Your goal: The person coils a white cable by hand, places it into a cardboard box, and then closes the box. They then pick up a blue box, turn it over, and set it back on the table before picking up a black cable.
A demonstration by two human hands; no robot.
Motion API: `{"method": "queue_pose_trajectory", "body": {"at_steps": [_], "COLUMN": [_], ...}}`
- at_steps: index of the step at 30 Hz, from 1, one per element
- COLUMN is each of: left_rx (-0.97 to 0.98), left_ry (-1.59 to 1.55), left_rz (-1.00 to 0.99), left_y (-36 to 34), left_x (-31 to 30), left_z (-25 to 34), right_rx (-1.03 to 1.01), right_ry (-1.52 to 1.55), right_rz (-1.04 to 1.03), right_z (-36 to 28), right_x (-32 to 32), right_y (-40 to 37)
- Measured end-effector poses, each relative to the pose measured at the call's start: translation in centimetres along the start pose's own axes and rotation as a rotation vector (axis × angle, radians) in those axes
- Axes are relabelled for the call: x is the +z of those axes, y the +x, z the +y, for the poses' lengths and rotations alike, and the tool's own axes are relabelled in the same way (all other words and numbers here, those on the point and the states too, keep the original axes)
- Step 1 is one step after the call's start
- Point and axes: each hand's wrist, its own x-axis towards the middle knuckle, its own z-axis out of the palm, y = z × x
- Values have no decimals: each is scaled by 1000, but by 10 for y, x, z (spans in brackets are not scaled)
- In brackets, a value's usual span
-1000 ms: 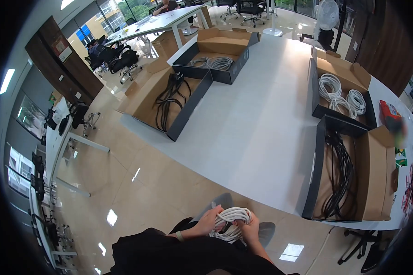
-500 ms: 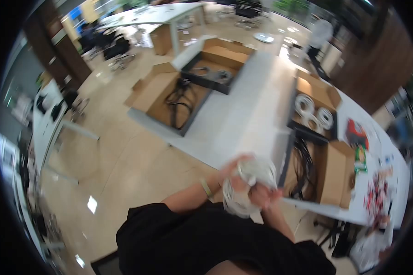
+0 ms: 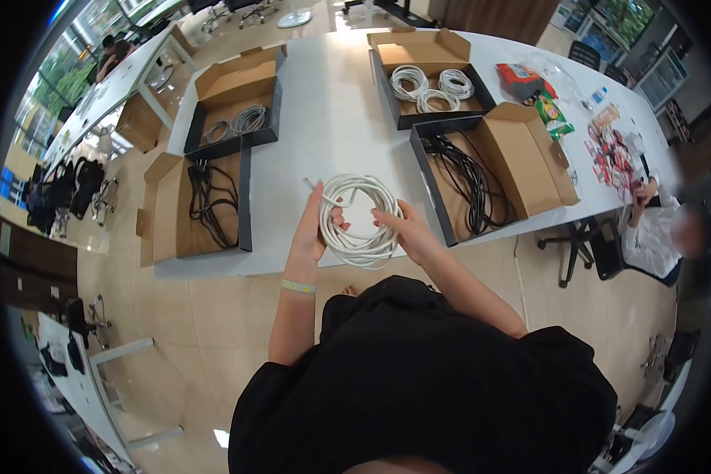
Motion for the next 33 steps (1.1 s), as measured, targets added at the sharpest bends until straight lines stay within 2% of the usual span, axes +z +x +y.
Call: {"method": "queue_pose_trajectory", "body": {"at_steps": [2,4,8,10,11,15,17,19,21,23,25,26,28,32,33], "left_rx": [-49,-150,-157,22,119,11,84,150,398,624,804,807,929,832,687], "left_ry": [78,268,490,598,599,664,694,722,949,1010,970,973,994,994,1088], "left_rz": [24,59,56,81,9,-2,58,-50,-43,-80,-66,-65,16,48,108], "left_y": [15,33,47,50,50,70,84,123,190,202,239,262,308,403,418], "left_x": [-7,-24,-47,-60,-67,-71,-39,-18,-4,73,125,142,168,167,156], "left_z": [-12,-30,-71,-94,-101,-104,-91,-86,-91,-43,-19,-14,-4,-15,-22], "right_rx": [126,146,175,199,185,81,-44,-188,-288,-392,-545,-626,-619,-709,-684], "right_ry": [200,231,255,231,223,186,69,-62,-126,-170,-269,-333,-440,-714,-782], "right_rz": [30,104,217,269,312,406,472,555,559,517,481,458,493,418,403], "right_z": [6,15,49,64,69,82,78,51,-3,-53,-95,-110,-156,-148,-136], "right_x": [-13,-22,-39,-38,-36,-41,-57,-74,-87,-113,-153,-174,-181,-260,-273], "right_y": [1,0,-2,-6,-6,3,18,43,67,103,152,176,200,302,318]}}
